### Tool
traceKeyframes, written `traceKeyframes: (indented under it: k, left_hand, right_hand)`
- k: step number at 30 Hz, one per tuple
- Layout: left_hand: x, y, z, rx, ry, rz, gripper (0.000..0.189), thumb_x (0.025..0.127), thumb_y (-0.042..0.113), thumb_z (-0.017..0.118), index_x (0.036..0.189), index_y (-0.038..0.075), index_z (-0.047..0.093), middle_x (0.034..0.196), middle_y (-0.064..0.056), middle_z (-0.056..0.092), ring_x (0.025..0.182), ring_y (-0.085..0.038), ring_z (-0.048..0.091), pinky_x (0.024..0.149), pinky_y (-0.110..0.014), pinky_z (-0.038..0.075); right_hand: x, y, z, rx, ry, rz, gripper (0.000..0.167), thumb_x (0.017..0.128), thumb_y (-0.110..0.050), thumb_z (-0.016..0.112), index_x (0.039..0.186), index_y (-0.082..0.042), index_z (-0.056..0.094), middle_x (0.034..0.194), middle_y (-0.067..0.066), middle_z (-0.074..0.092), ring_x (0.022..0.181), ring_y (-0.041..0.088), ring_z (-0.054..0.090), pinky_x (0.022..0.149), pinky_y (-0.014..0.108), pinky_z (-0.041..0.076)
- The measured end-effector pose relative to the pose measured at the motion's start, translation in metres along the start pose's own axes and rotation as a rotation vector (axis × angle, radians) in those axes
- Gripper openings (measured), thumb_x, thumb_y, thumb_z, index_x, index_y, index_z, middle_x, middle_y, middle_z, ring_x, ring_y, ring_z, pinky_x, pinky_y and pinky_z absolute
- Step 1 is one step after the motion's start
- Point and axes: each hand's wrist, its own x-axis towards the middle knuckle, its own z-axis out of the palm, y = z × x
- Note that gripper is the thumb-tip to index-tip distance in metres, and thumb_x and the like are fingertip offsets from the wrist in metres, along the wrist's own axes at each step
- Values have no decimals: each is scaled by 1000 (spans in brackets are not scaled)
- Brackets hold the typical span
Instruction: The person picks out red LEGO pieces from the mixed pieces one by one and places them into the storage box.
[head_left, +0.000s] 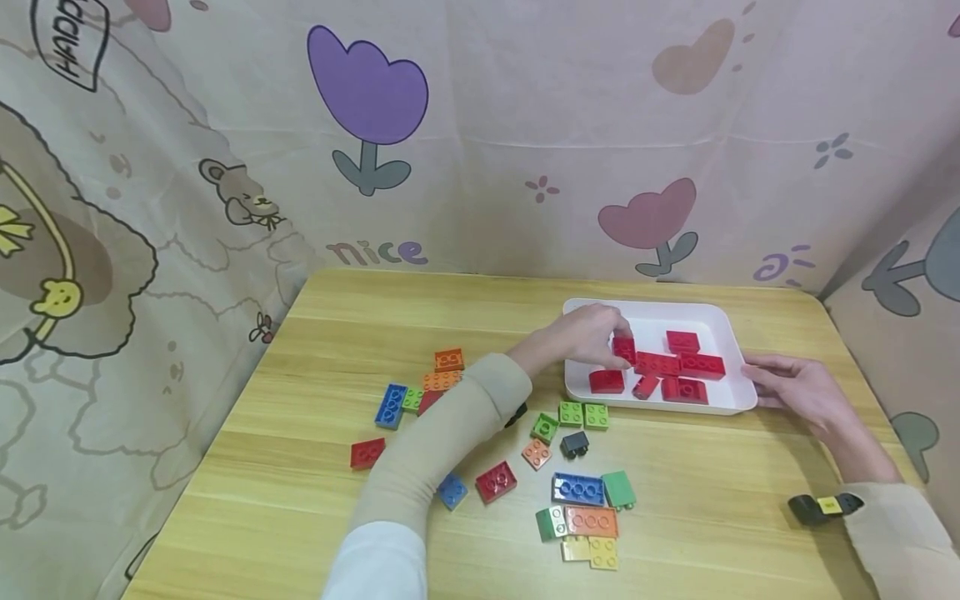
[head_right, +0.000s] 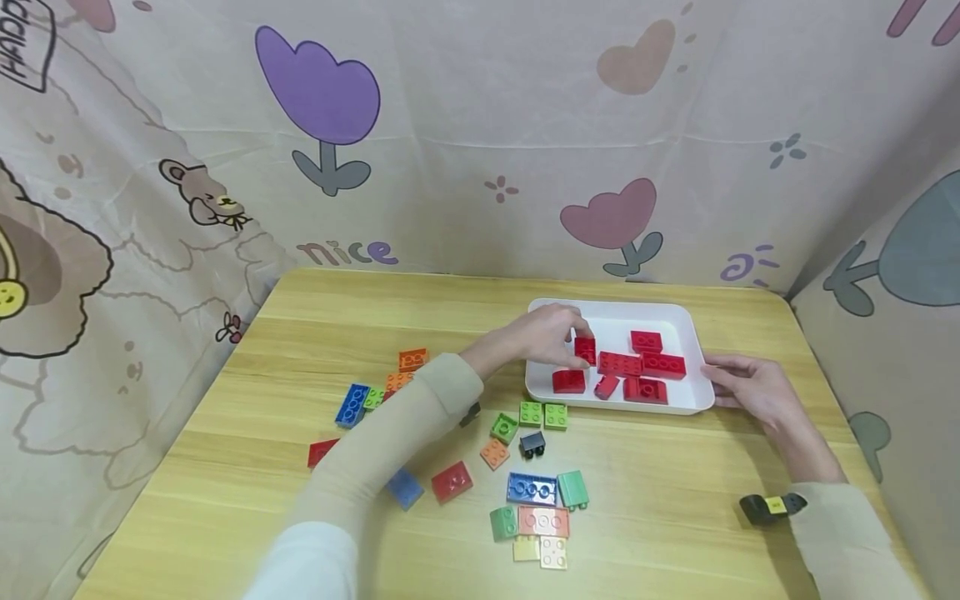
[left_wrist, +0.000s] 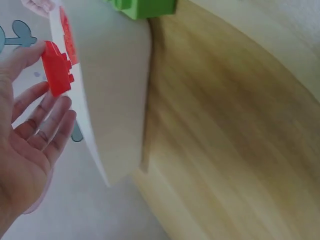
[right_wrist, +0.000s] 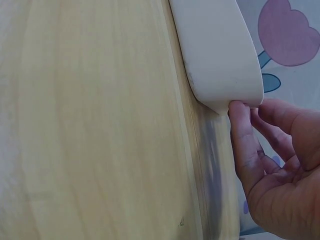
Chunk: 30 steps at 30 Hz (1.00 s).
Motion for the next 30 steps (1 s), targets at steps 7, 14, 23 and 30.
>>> traceKeyframes:
  k: [7,14,23,30]
  left_hand:
    - [8,-8,12,-15,8,-8,46,94,48,77,129,19,74,120,6,74,107,-7,62,97,-23,51]
    - [14,-11,18,-28,-12,-48,47,94,49,78,131,20,73,122,6,73,110,-7,60,101,-24,50]
    - [21,-9,21,-59,-51,-73,45,92,47,80,130,25,75,123,9,73,110,-7,59,100,-23,49]
    - [23,-4,21,-23,-53,-56,45,93,47,80,130,24,74,122,8,74,109,-7,60,99,-22,50]
  right_hand:
    - [-1,-1,1,46,-2,-10,29,102,-20,71,96,-48,74,93,-31,73,83,-4,73,73,23,64]
    - [0,1,1,32,2,-15,27,102,-22,72,97,-49,73,93,-32,72,83,-5,73,73,23,64]
    - [1,0,1,24,6,-14,25,102,-23,72,98,-48,73,94,-33,71,83,-5,73,74,23,64]
    - [0,0,2,10,9,-11,25,102,-25,72,97,-49,72,93,-34,70,84,-6,72,74,23,64]
